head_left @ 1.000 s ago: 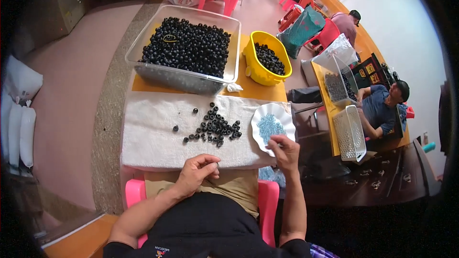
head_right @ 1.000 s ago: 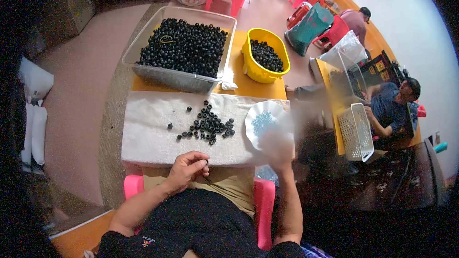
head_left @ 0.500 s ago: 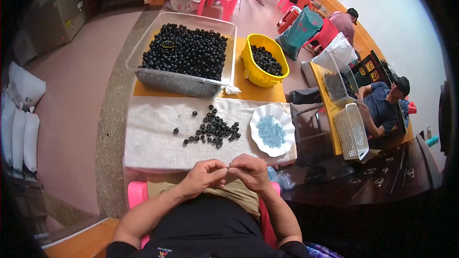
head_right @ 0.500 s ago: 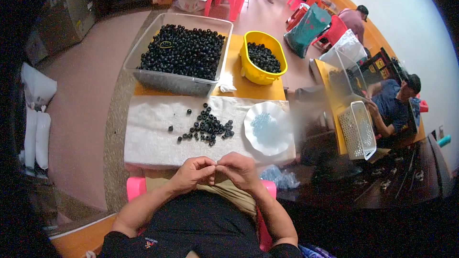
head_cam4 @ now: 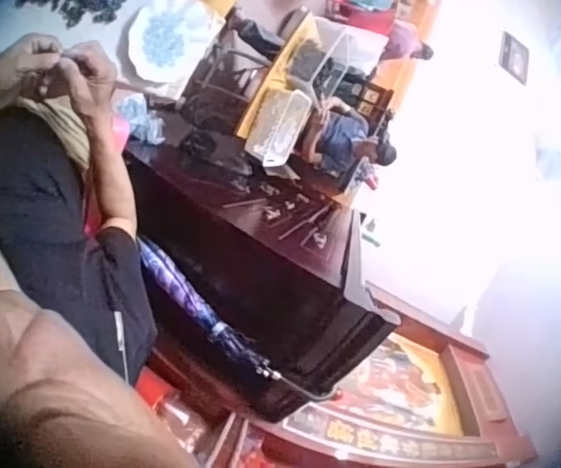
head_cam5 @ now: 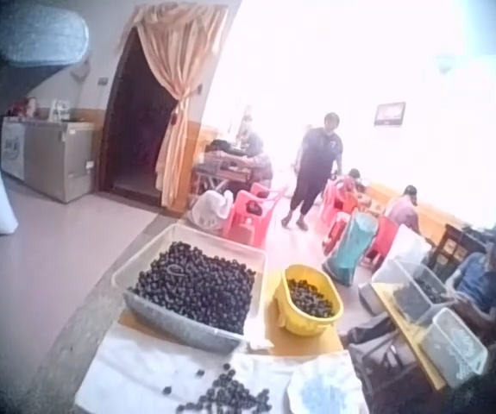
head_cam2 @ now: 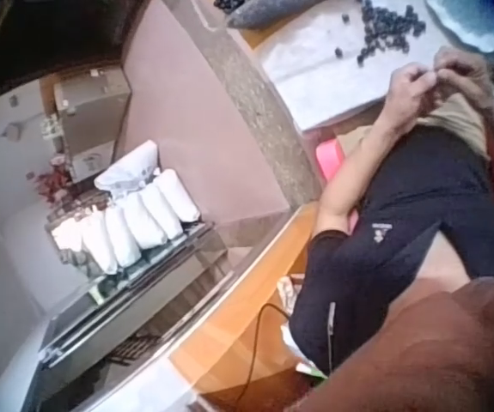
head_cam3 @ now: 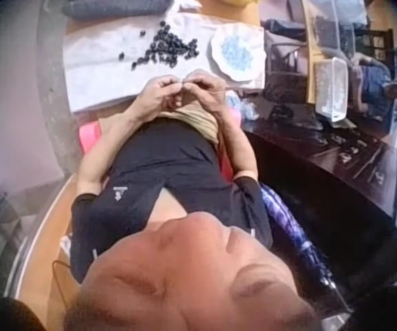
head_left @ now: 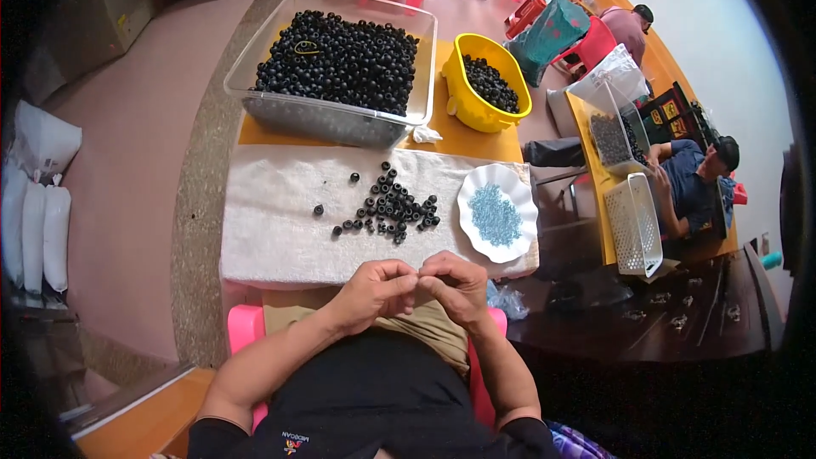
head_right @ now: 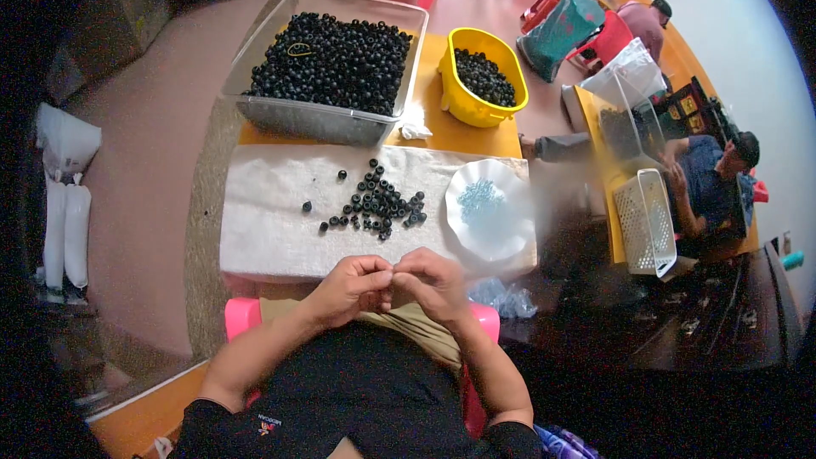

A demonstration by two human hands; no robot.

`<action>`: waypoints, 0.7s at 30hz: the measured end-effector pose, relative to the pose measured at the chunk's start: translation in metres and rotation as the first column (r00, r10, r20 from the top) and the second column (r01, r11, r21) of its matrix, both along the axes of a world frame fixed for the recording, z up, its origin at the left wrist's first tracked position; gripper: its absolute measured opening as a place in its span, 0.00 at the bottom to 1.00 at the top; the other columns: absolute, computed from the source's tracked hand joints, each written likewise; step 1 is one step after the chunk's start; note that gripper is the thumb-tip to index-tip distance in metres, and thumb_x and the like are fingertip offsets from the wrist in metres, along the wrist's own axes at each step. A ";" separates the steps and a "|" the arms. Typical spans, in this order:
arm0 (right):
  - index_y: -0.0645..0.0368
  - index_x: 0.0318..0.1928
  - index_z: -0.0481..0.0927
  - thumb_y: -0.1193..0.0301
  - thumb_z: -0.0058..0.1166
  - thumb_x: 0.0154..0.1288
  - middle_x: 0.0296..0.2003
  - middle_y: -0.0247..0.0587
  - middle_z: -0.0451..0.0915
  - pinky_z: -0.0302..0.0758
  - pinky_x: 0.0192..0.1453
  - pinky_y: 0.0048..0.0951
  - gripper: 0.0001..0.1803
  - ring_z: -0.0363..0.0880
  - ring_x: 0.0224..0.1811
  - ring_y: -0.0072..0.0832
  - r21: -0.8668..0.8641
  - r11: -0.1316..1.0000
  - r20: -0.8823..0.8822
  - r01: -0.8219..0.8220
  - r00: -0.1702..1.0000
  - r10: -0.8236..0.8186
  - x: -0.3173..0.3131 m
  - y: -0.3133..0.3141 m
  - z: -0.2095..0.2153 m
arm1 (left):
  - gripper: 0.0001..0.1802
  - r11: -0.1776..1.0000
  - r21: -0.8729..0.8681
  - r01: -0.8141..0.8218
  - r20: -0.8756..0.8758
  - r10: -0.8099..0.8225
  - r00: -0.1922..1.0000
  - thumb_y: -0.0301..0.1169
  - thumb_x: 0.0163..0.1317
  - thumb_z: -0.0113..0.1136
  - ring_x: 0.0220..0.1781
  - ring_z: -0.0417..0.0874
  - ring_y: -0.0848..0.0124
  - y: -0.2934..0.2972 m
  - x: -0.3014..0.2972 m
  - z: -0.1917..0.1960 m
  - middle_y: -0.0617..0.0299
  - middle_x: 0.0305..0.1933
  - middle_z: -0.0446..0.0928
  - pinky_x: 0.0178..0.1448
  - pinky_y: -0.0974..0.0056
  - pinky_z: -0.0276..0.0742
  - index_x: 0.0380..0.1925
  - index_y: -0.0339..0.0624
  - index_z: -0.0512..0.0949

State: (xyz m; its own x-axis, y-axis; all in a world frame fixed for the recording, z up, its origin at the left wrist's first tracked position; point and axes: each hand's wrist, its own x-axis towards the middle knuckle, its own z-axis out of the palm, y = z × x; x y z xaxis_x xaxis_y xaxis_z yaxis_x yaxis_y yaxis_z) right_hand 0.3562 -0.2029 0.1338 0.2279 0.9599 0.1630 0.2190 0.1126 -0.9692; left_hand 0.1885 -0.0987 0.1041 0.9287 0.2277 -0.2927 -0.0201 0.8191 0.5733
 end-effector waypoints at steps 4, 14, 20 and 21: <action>0.67 0.35 0.82 0.84 0.61 0.58 0.33 0.40 0.80 0.73 0.40 0.23 0.04 0.78 0.36 0.24 0.042 0.999 0.050 0.022 0.998 -0.024 0.003 0.005 0.004 | 0.08 0.997 0.052 -0.064 0.011 0.063 0.998 0.32 0.69 0.59 0.32 0.79 0.76 0.002 0.007 0.002 0.64 0.32 0.78 0.39 0.67 0.79 0.41 0.40 0.77; 0.65 0.36 0.81 0.82 0.60 0.59 0.35 0.42 0.80 0.74 0.43 0.27 0.04 0.78 0.38 0.29 0.014 0.998 0.184 0.057 0.981 -0.058 0.016 0.003 0.005 | 0.11 0.971 0.232 -0.057 -0.041 0.068 0.997 0.34 0.69 0.60 0.33 0.78 0.79 0.007 0.018 0.010 0.66 0.33 0.78 0.40 0.69 0.81 0.41 0.36 0.78; 0.67 0.37 0.81 0.87 0.60 0.57 0.37 0.44 0.80 0.74 0.43 0.24 0.07 0.78 0.39 0.27 0.040 0.999 0.135 0.030 0.990 -0.036 0.022 0.000 0.004 | 0.11 0.982 0.188 -0.005 -0.052 0.015 0.999 0.34 0.67 0.62 0.32 0.79 0.79 0.011 0.022 0.012 0.66 0.31 0.78 0.39 0.70 0.81 0.39 0.37 0.79; 0.68 0.37 0.81 0.87 0.60 0.57 0.37 0.44 0.80 0.74 0.43 0.24 0.07 0.78 0.39 0.27 0.038 0.999 0.153 0.009 0.988 -0.015 0.022 0.001 0.005 | 0.11 0.986 0.168 -0.020 -0.042 0.027 0.999 0.35 0.67 0.63 0.31 0.78 0.79 0.011 0.022 0.012 0.66 0.30 0.77 0.37 0.72 0.80 0.38 0.37 0.79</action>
State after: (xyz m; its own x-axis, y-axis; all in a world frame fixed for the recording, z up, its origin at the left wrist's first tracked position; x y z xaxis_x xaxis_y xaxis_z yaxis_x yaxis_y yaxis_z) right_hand 0.3782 -0.2022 0.1392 0.2089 0.9499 0.2325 0.3661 0.1445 -0.9193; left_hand 0.2108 -0.0874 0.1162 0.9095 0.2984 -0.2895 -0.0097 0.7113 0.7028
